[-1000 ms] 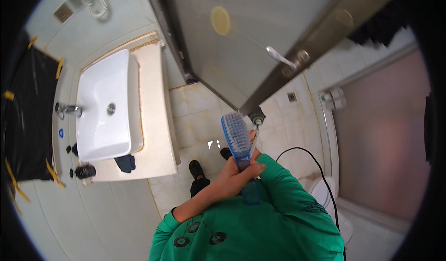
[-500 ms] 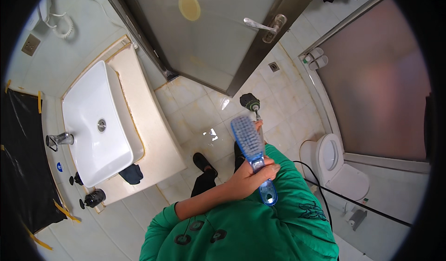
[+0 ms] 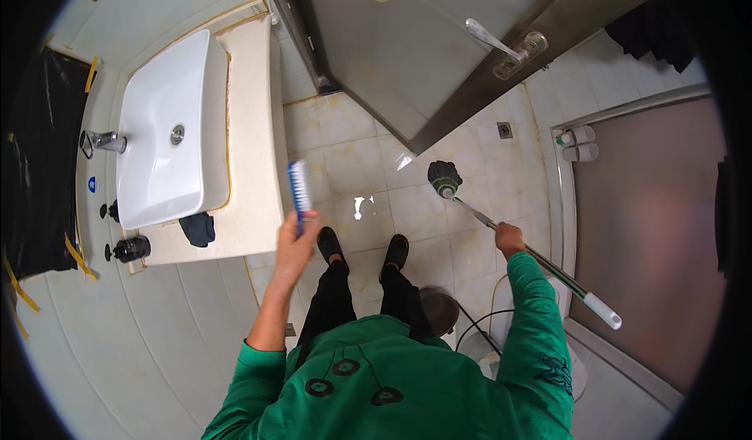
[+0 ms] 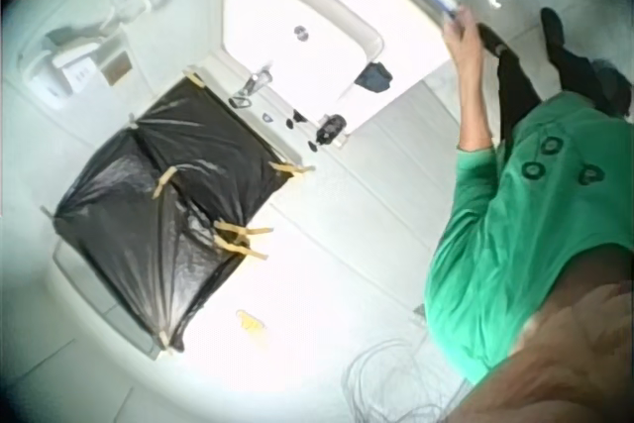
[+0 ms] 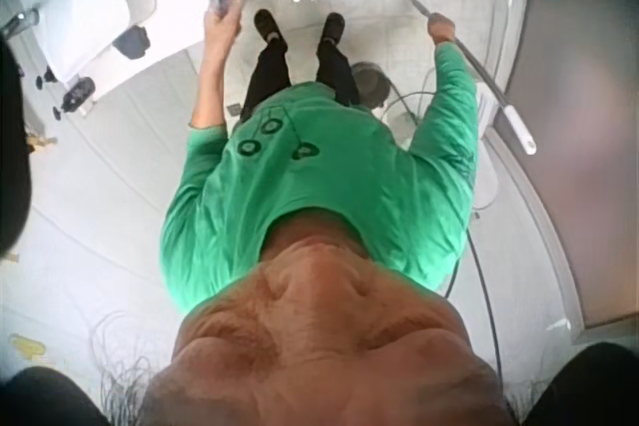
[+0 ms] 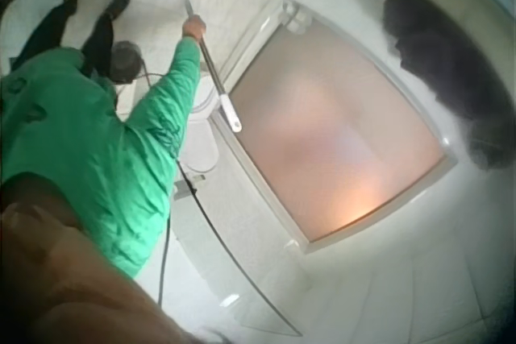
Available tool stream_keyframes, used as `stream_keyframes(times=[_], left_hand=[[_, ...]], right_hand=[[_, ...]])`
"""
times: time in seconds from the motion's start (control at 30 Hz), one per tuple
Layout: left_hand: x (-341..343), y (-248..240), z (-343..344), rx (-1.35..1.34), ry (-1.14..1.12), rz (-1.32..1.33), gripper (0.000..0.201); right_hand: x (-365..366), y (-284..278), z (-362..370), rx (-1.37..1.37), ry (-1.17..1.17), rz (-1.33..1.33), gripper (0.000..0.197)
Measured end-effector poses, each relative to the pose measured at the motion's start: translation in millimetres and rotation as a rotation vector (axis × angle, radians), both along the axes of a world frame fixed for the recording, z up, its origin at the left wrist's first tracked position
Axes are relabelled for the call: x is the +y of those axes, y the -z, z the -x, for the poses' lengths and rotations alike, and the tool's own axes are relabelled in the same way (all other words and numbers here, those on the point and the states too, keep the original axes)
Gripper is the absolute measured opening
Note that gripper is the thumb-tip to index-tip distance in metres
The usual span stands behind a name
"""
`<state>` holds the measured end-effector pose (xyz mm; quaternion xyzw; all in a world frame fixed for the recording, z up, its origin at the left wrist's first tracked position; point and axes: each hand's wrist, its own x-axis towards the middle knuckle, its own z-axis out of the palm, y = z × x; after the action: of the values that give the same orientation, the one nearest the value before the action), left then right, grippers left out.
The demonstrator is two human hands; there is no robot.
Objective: The person mops the bathroom floor using a string mop, repeatedly wringing the mop head in the sink and rinsing it under running water. They move around the toilet and buckets, mop the entire floor area, and place a pair of slippers into the sink before continuing to mop.
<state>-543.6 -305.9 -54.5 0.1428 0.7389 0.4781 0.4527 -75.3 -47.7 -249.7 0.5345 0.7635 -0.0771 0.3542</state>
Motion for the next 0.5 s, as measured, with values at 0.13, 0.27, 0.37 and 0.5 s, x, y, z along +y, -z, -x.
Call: stream_keyframes(times=[0.13,0.27,0.37,0.5], left_hand=[[-45,23,28,0.292,-0.239,-0.014,0.019],[-88,40,44,0.183,-0.389,0.058,0.024],[-108,64,55,0.36,-0.38,0.172,0.028],[-118,95,62,0.5,-0.382,0.212,0.033]], right_hand=[[7,1,-39,0.001,-0.011,0.11,0.029],[7,8,-52,0.055,-0.04,0.314,0.033],[3,8,-45,0.245,0.419,0.519,0.027],[-15,-3,-30,0.49,0.769,0.672,0.014]])
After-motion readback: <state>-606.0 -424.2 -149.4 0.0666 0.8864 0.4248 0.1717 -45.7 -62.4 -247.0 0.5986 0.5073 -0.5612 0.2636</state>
